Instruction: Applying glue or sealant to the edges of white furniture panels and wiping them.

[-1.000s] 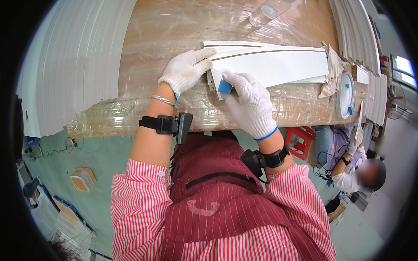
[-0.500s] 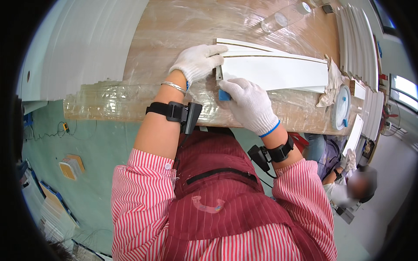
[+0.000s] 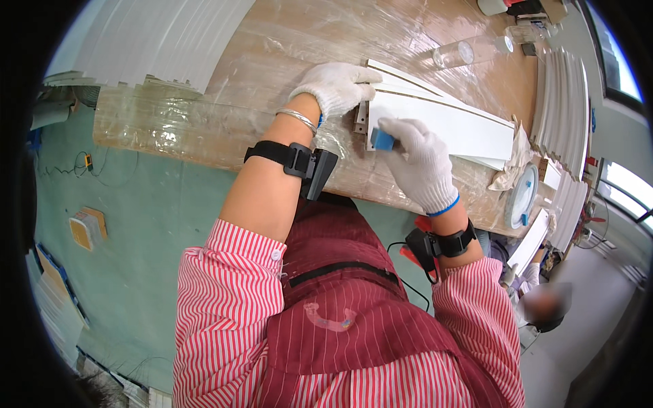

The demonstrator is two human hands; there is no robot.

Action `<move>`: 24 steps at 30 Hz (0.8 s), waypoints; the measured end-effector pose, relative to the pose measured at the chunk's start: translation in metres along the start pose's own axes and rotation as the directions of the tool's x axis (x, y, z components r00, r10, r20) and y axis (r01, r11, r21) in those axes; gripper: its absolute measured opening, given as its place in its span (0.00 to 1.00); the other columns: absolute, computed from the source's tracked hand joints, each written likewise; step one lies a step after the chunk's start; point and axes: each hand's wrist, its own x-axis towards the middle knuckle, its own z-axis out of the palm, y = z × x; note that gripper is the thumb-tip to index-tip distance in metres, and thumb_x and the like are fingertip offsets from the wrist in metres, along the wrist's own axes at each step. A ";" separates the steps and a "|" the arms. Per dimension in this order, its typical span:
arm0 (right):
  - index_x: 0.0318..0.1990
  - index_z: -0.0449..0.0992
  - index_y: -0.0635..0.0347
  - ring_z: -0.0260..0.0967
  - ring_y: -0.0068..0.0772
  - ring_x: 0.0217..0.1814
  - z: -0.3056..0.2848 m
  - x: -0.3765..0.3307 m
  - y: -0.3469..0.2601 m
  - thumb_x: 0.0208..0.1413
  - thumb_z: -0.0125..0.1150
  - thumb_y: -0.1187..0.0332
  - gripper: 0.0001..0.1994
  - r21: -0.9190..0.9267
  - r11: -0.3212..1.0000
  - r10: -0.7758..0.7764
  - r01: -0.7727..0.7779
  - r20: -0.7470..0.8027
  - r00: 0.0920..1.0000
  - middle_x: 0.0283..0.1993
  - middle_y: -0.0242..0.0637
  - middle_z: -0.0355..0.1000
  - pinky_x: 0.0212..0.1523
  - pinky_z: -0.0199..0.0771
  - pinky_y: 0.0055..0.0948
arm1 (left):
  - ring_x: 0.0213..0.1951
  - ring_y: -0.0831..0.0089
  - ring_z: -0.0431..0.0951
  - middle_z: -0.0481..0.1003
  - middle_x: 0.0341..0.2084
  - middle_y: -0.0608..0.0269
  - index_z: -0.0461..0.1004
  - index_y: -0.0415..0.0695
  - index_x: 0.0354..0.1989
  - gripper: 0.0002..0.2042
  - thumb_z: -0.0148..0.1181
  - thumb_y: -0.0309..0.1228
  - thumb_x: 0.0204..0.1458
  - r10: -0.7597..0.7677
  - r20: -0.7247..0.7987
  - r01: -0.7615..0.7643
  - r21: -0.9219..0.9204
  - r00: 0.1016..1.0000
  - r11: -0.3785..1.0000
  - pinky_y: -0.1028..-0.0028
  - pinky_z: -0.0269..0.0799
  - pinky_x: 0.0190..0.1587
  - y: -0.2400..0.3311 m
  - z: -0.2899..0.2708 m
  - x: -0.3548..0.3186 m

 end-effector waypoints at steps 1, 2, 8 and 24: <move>0.52 0.79 0.55 0.80 0.43 0.40 -0.002 -0.001 -0.003 0.51 0.70 0.75 0.19 0.004 0.999 0.040 -0.041 0.084 0.996 0.45 0.44 0.79 0.39 0.81 0.35 | 0.58 0.58 0.78 0.79 0.58 0.62 0.79 0.64 0.61 0.23 0.57 0.46 0.56 -0.003 -0.003 0.003 0.001 1.000 1.000 0.64 0.72 0.64 0.001 -0.002 -0.002; 0.52 0.79 0.55 0.80 0.43 0.39 -0.005 -0.004 -0.003 0.51 0.70 0.75 0.19 -0.010 0.993 0.114 -0.114 0.191 0.975 0.45 0.44 0.78 0.39 0.80 0.35 | 0.58 0.58 0.78 0.79 0.58 0.62 0.79 0.64 0.61 0.23 0.57 0.46 0.56 -0.003 -0.010 0.003 -0.006 1.000 1.000 0.64 0.72 0.64 0.003 0.001 -0.001; 0.52 0.80 0.57 0.79 0.41 0.36 -0.011 -0.007 -0.011 0.51 0.71 0.74 0.18 0.013 0.989 0.137 -0.147 0.286 0.948 0.42 0.44 0.78 0.39 0.79 0.36 | 0.59 0.60 0.78 0.79 0.59 0.64 0.78 0.66 0.62 0.23 0.58 0.45 0.57 -0.025 -0.004 0.025 -0.027 1.000 0.999 0.64 0.71 0.65 0.002 0.000 -0.004; 0.51 0.82 0.58 0.80 0.42 0.37 -0.009 0.000 -0.016 0.49 0.72 0.71 0.19 -0.007 0.992 0.123 -0.128 0.321 0.939 0.42 0.45 0.79 0.42 0.80 0.34 | 0.59 0.59 0.78 0.79 0.58 0.65 0.79 0.66 0.61 0.21 0.59 0.46 0.58 -0.035 -0.028 0.035 0.000 0.999 0.999 0.63 0.71 0.65 0.004 0.003 -0.005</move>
